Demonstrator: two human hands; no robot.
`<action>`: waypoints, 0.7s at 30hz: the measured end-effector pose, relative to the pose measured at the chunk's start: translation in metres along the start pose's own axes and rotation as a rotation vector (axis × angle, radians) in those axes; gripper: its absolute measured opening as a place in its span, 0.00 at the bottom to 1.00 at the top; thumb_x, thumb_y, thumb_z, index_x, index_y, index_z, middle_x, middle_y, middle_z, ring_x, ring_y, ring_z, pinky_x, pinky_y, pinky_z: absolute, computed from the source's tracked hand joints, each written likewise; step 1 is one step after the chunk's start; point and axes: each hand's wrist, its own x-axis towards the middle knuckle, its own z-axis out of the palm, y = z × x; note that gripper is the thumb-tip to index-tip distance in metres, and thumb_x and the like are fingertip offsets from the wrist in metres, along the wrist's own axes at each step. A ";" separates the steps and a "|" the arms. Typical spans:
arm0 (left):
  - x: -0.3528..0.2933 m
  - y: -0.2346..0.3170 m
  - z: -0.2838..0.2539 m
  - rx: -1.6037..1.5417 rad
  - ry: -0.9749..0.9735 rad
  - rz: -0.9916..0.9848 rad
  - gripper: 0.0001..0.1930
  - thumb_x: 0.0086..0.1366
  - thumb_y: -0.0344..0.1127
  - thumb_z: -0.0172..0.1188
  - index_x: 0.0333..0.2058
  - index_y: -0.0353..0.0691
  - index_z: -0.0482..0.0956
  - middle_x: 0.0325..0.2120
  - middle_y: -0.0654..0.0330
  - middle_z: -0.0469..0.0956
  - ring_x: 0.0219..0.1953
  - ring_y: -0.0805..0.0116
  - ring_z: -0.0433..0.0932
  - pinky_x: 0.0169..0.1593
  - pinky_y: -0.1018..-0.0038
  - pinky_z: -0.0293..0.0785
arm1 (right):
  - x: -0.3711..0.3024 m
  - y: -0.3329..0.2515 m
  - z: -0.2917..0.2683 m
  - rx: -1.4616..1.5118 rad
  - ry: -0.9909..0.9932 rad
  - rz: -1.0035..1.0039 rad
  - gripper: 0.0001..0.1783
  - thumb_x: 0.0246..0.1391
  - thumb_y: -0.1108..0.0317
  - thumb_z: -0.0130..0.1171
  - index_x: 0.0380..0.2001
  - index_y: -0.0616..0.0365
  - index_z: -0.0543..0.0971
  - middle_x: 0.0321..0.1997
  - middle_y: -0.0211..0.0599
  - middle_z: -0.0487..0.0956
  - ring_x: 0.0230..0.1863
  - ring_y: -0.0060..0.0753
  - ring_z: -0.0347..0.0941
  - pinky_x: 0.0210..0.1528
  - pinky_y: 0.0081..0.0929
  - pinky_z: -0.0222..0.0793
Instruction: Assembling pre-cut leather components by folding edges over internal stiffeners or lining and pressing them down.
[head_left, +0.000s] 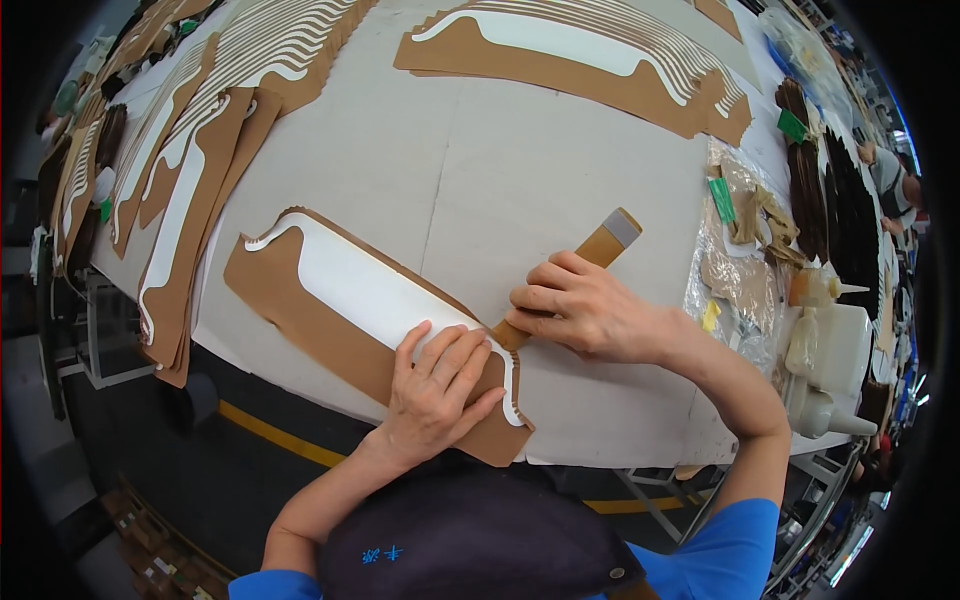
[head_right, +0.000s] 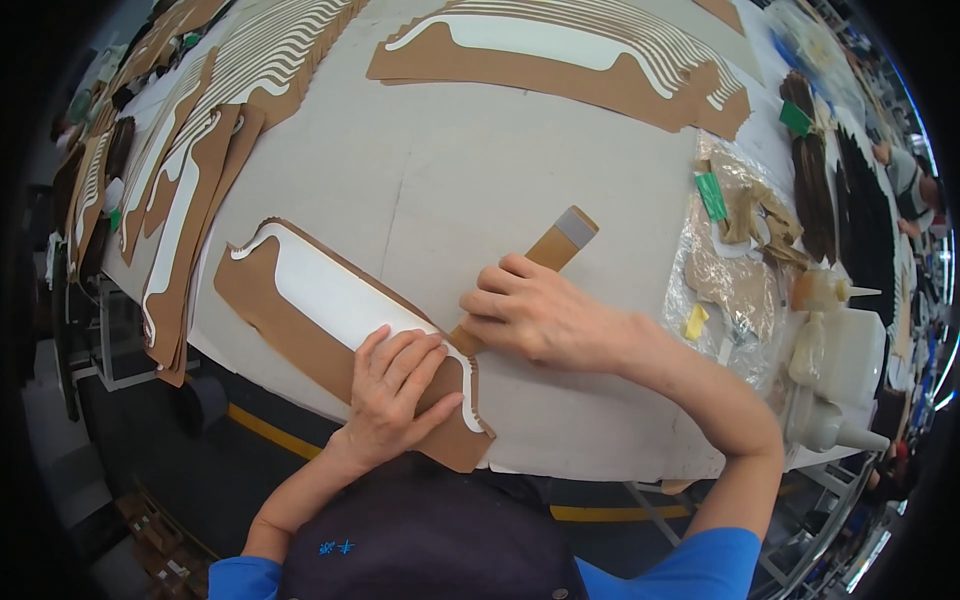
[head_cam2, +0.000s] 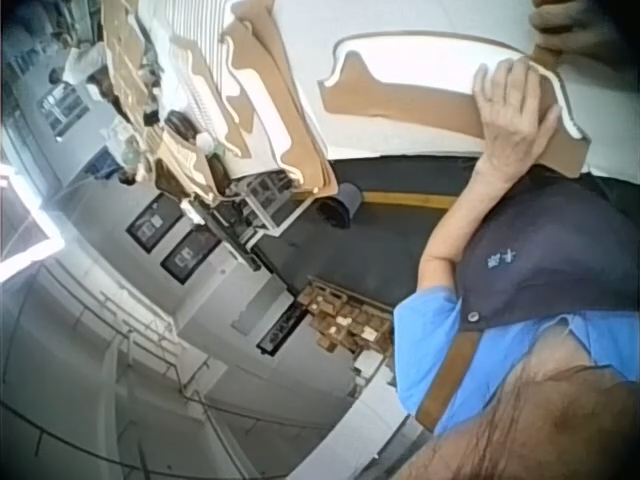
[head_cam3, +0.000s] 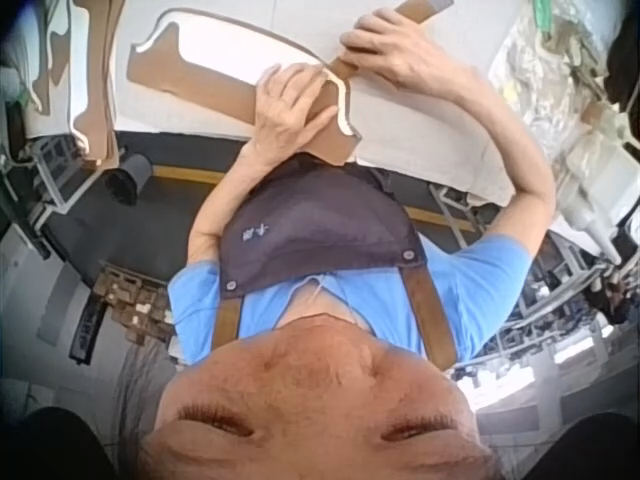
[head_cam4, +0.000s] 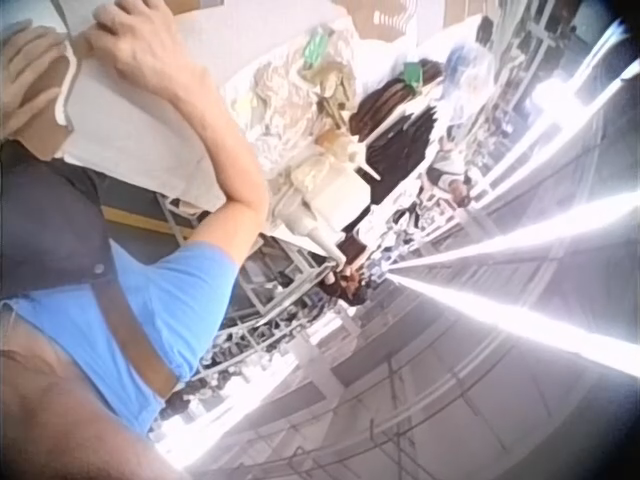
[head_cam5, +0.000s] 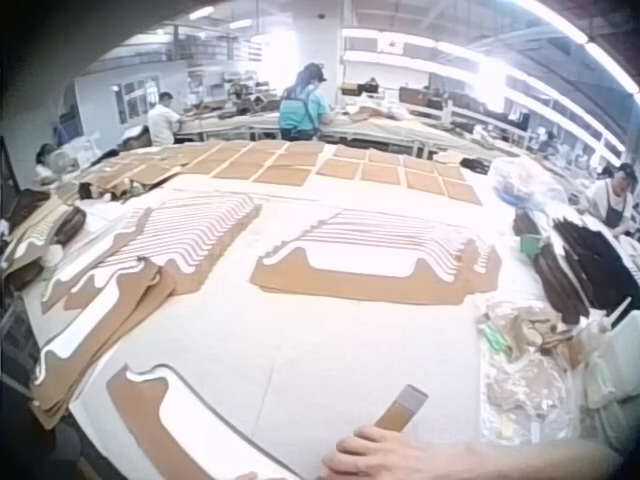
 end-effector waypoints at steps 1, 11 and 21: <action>-0.001 0.000 0.000 -0.014 0.010 -0.022 0.29 0.59 0.41 0.76 0.55 0.31 0.81 0.59 0.51 0.77 0.61 0.50 0.75 0.67 0.50 0.67 | 0.003 0.002 0.000 0.011 -0.024 -0.006 0.16 0.51 0.70 0.62 0.44 0.61 0.83 0.48 0.35 0.77 0.50 0.36 0.73 0.54 0.35 0.68; -0.001 -0.019 -0.009 -0.075 0.085 -0.171 0.16 0.62 0.22 0.67 0.50 0.28 0.84 0.56 0.49 0.78 0.59 0.46 0.78 0.61 0.53 0.78 | 0.029 0.019 0.006 0.021 0.001 -0.082 0.16 0.50 0.72 0.63 0.44 0.60 0.83 0.48 0.34 0.77 0.50 0.36 0.72 0.54 0.35 0.69; -0.004 -0.056 -0.017 -0.108 0.214 -0.298 0.17 0.59 0.28 0.73 0.48 0.35 0.85 0.53 0.54 0.79 0.58 0.52 0.78 0.62 0.50 0.75 | 0.073 0.036 0.013 0.034 -0.001 -0.118 0.15 0.51 0.71 0.64 0.44 0.60 0.85 0.50 0.34 0.78 0.51 0.37 0.73 0.55 0.36 0.68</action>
